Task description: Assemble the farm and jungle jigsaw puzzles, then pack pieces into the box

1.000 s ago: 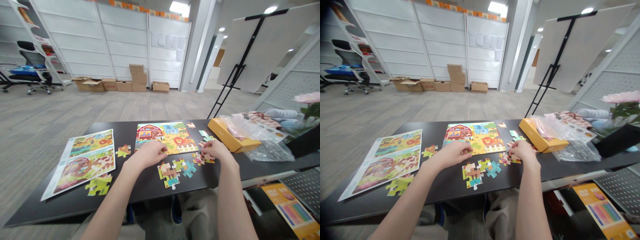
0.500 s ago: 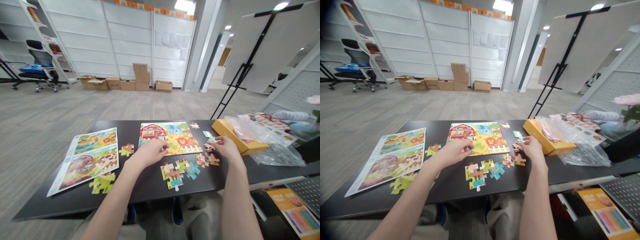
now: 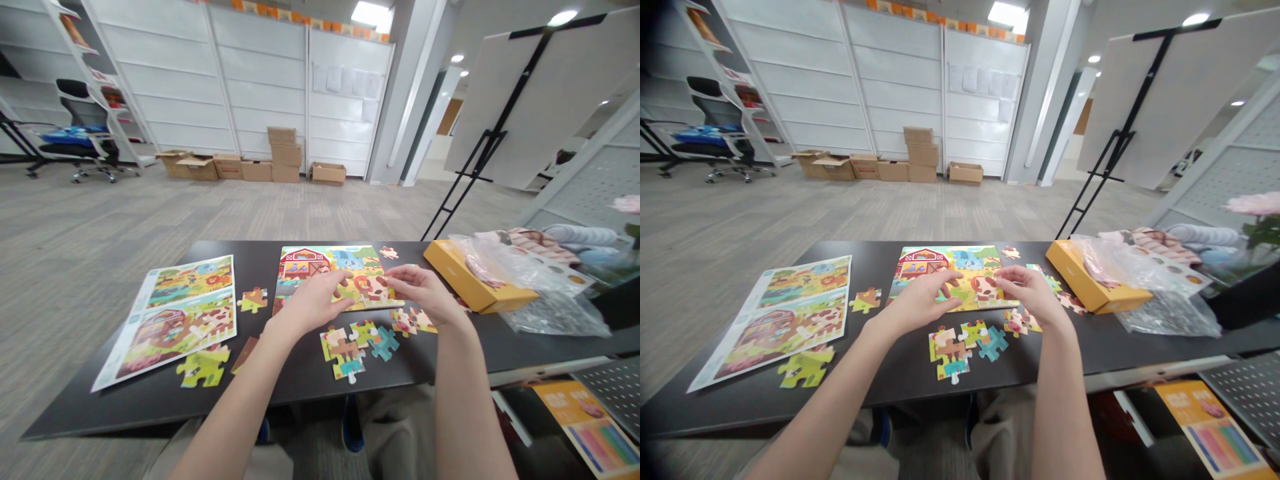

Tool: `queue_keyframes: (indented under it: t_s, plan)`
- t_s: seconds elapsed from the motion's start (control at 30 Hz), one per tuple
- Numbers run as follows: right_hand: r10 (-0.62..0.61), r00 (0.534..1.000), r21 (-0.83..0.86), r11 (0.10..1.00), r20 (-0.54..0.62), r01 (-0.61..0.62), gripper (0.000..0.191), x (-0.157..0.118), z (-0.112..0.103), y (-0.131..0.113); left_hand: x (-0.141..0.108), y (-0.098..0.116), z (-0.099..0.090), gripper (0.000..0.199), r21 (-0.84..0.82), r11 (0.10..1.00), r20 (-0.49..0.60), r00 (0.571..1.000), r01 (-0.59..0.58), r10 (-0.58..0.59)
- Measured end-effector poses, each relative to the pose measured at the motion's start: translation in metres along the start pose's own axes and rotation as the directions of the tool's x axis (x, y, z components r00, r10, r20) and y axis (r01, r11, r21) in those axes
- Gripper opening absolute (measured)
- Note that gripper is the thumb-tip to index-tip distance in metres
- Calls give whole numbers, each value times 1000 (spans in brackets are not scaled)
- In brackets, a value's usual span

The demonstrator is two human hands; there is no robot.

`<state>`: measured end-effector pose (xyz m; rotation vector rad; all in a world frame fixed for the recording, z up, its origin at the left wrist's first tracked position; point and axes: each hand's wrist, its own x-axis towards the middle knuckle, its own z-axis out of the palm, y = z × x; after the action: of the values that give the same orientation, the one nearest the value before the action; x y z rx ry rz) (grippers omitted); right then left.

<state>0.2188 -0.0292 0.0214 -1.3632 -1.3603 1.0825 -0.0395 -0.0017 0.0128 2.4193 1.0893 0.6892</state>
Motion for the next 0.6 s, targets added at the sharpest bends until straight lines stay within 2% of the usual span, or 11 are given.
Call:
queue_keyframes:
  t_s: [0.13,0.23,0.37,0.43,0.5,0.6]
  plan:
    - [-10,996,-45,999,88,14,36,1,14,-5,3,4,2,48,-223,975,5,1000,-7,8]
    - [-30,991,-73,997,131,40,32,4,23,-5,6,4,2,37,-367,930,20,1000,27,-22]
    - [-78,983,-74,993,167,91,29,9,28,-3,11,-4,3,21,-416,909,-44,998,27,-50]
    - [-107,989,-74,991,98,115,30,12,25,-1,13,-9,4,14,-443,896,-108,991,26,-82]
    - [-136,990,-96,987,-40,132,31,15,19,2,16,-13,4,10,-463,886,-187,973,33,-133]
    - [-184,960,-150,977,-212,154,31,19,10,8,21,-16,7,8,-475,879,-267,943,48,-196]
